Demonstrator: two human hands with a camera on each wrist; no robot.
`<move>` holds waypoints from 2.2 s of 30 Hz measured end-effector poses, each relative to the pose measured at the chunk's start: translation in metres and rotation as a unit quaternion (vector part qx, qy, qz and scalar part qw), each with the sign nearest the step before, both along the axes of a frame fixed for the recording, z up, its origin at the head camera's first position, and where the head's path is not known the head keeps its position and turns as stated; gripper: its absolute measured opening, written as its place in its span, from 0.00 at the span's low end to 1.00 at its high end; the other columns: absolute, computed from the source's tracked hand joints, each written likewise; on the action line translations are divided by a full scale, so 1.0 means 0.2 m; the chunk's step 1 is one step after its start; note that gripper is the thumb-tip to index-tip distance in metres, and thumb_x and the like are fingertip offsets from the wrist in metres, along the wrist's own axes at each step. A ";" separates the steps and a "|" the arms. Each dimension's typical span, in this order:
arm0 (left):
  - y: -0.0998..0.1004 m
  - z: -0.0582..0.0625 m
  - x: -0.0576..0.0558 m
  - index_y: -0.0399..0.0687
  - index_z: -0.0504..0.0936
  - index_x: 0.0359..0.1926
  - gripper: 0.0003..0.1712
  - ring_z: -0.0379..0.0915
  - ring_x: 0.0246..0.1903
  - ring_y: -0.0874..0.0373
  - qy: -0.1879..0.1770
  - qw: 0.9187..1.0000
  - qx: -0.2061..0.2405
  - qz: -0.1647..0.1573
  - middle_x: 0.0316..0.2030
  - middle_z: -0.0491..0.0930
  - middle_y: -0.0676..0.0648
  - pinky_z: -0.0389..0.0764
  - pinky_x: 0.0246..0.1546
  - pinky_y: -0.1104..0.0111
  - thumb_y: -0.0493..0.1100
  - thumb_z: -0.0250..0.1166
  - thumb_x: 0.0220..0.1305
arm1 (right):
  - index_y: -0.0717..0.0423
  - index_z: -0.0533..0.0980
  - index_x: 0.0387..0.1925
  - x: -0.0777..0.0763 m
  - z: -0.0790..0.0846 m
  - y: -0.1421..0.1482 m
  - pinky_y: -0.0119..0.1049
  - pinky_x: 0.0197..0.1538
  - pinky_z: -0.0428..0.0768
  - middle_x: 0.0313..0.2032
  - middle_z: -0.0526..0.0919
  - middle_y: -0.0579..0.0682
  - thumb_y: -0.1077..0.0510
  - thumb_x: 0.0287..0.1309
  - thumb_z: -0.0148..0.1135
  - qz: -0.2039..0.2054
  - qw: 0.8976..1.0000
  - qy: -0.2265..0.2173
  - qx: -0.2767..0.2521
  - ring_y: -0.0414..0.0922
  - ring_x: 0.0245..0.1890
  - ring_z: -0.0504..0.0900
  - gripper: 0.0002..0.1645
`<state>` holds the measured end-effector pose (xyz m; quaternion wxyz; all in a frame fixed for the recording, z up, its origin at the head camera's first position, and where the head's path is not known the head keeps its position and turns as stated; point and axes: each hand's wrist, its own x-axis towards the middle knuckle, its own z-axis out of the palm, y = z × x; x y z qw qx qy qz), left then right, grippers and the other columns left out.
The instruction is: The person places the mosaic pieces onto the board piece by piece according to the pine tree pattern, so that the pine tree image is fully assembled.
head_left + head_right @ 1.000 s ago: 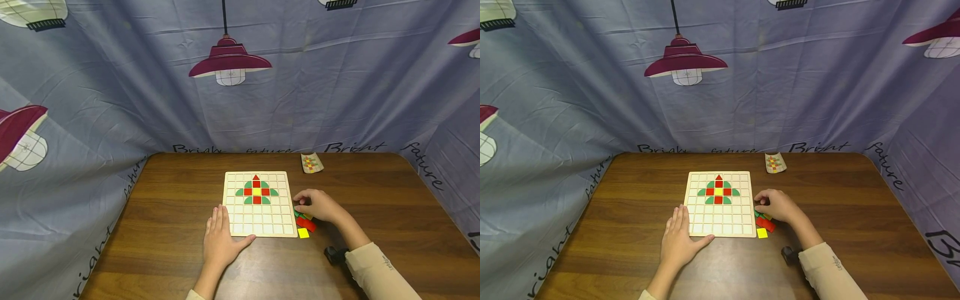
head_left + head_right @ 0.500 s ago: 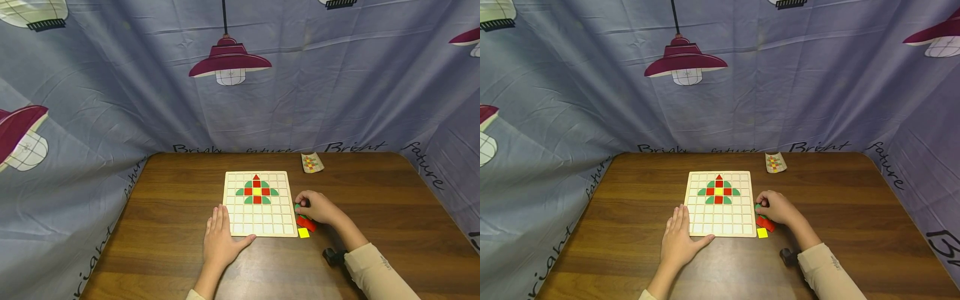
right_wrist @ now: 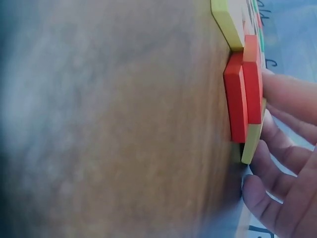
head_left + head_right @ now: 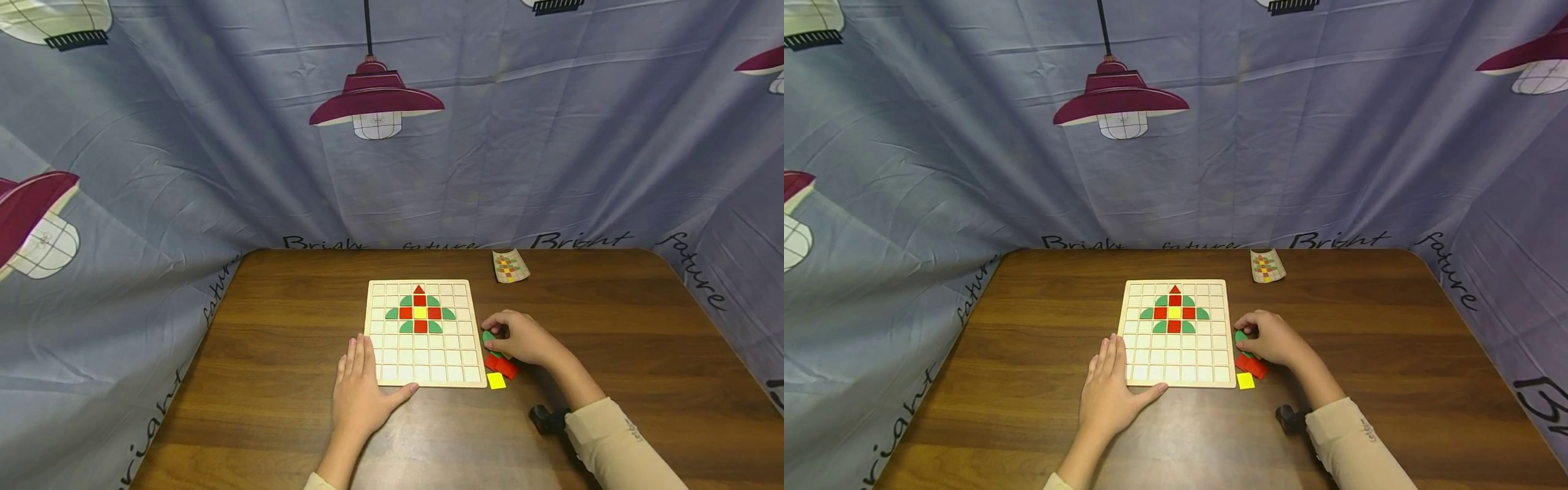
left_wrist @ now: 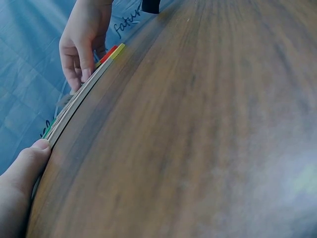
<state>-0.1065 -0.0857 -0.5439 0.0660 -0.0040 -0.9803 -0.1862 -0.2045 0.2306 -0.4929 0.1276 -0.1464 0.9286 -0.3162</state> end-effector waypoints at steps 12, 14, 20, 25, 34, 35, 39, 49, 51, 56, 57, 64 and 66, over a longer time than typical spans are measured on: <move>0.00 0.01 0.00 0.39 0.51 0.77 0.75 0.43 0.78 0.49 -0.001 1.000 -0.001 -0.001 0.78 0.51 0.42 0.52 0.78 0.54 0.89 0.53 0.44 | 0.58 0.78 0.41 0.01 -0.01 -0.01 0.31 0.36 0.76 0.35 0.80 0.48 0.56 0.54 0.74 -0.046 0.999 -0.012 -0.009 0.43 0.35 0.75 0.16; 0.00 0.00 0.00 0.39 0.51 0.77 0.75 0.43 0.79 0.49 -0.002 1.000 -0.001 -0.002 0.78 0.51 0.42 0.52 0.78 0.54 0.89 0.53 0.44 | 0.59 0.78 0.40 0.01 -0.01 -0.01 0.30 0.35 0.77 0.33 0.80 0.49 0.57 0.55 0.73 -0.048 0.999 -0.009 -0.017 0.43 0.34 0.76 0.15; 0.00 0.00 0.00 0.39 0.50 0.78 0.75 0.42 0.79 0.49 -0.003 1.000 -0.004 -0.001 0.78 0.50 0.42 0.51 0.78 0.54 0.89 0.52 0.43 | 0.58 0.79 0.40 0.00 0.01 -0.04 0.29 0.29 0.77 0.31 0.81 0.49 0.58 0.59 0.69 -0.073 0.996 0.008 -0.059 0.43 0.31 0.77 0.10; 0.00 0.00 0.00 0.39 0.51 0.77 0.75 0.43 0.78 0.49 0.000 1.000 -0.003 -0.001 0.78 0.51 0.42 0.52 0.78 0.54 0.88 0.54 0.44 | 0.56 0.79 0.39 0.01 0.04 -0.18 0.29 0.27 0.74 0.31 0.82 0.49 0.56 0.58 0.70 -0.080 0.992 0.008 -0.100 0.43 0.27 0.75 0.10; 0.00 0.00 0.00 0.39 0.51 0.77 0.74 0.43 0.79 0.50 -0.001 1.000 -0.004 -0.003 0.78 0.51 0.42 0.52 0.78 0.54 0.89 0.52 0.44 | 0.50 0.80 0.35 0.05 0.05 -0.53 0.31 0.29 0.76 0.31 0.83 0.44 0.54 0.57 0.72 -0.064 0.991 0.012 -0.114 0.40 0.27 0.77 0.08; 0.00 0.00 0.00 0.39 0.51 0.77 0.74 0.43 0.78 0.50 0.001 1.000 -0.004 -0.004 0.78 0.51 0.42 0.52 0.78 0.54 0.89 0.51 0.44 | 0.49 0.80 0.34 0.05 0.05 -0.56 0.31 0.30 0.76 0.30 0.83 0.43 0.54 0.57 0.72 -0.062 0.992 0.015 -0.111 0.40 0.27 0.77 0.08; 0.00 0.00 0.00 0.39 0.51 0.77 0.75 0.44 0.78 0.50 0.004 1.000 -0.008 -0.005 0.78 0.51 0.42 0.52 0.78 0.53 0.89 0.51 0.44 | 0.47 0.80 0.31 0.06 0.04 -0.67 0.32 0.31 0.75 0.25 0.82 0.40 0.53 0.55 0.73 -0.054 0.993 0.027 -0.101 0.38 0.25 0.76 0.08; 0.00 -0.01 0.00 0.39 0.51 0.77 0.75 0.44 0.78 0.49 0.002 1.000 -0.013 0.000 0.78 0.51 0.42 0.52 0.78 0.54 0.89 0.51 0.44 | 0.46 0.79 0.28 0.07 0.00 -0.82 0.30 0.30 0.73 0.22 0.80 0.35 0.52 0.53 0.74 -0.023 0.995 0.083 -0.049 0.33 0.23 0.75 0.09; 0.00 0.00 0.00 0.39 0.51 0.77 0.74 0.44 0.78 0.49 0.001 1.000 -0.013 0.000 0.78 0.51 0.42 0.52 0.78 0.54 0.89 0.52 0.44 | 0.46 0.80 0.28 0.07 -0.01 -0.83 0.30 0.30 0.74 0.22 0.80 0.35 0.53 0.53 0.74 -0.020 0.994 0.095 -0.044 0.32 0.24 0.75 0.09; 0.00 0.00 0.00 0.39 0.52 0.77 0.74 0.45 0.78 0.49 0.006 1.000 -0.013 0.001 0.77 0.52 0.42 0.53 0.77 0.54 0.88 0.53 0.44 | 0.45 0.81 0.28 0.06 -0.02 -0.85 0.31 0.32 0.75 0.25 0.79 0.36 0.52 0.54 0.74 -0.019 0.994 0.108 -0.025 0.32 0.26 0.75 0.07; 0.00 0.00 0.00 0.39 0.52 0.77 0.74 0.45 0.78 0.49 0.007 1.000 -0.013 0.001 0.77 0.53 0.42 0.53 0.77 0.54 0.88 0.53 0.44 | 0.45 0.81 0.29 0.06 -0.02 -0.85 0.31 0.32 0.75 0.25 0.79 0.37 0.52 0.54 0.74 -0.018 0.994 0.109 -0.021 0.33 0.27 0.75 0.07; 0.00 0.00 0.00 0.39 0.52 0.77 0.74 0.45 0.78 0.49 0.008 1.000 -0.015 -0.001 0.77 0.53 0.42 0.53 0.77 0.54 0.88 0.53 0.44 | 0.47 0.82 0.32 0.06 -0.04 -0.86 0.31 0.32 0.75 0.27 0.80 0.38 0.51 0.57 0.71 -0.011 0.994 0.110 0.002 0.34 0.26 0.75 0.06; 0.00 0.00 0.00 0.39 0.52 0.77 0.74 0.45 0.78 0.49 0.008 1.000 -0.016 -0.002 0.77 0.53 0.42 0.53 0.77 0.53 0.88 0.53 0.44 | 0.48 0.83 0.32 0.06 -0.04 -0.86 0.31 0.32 0.76 0.27 0.80 0.38 0.51 0.57 0.71 -0.010 0.994 0.110 0.006 0.33 0.27 0.75 0.06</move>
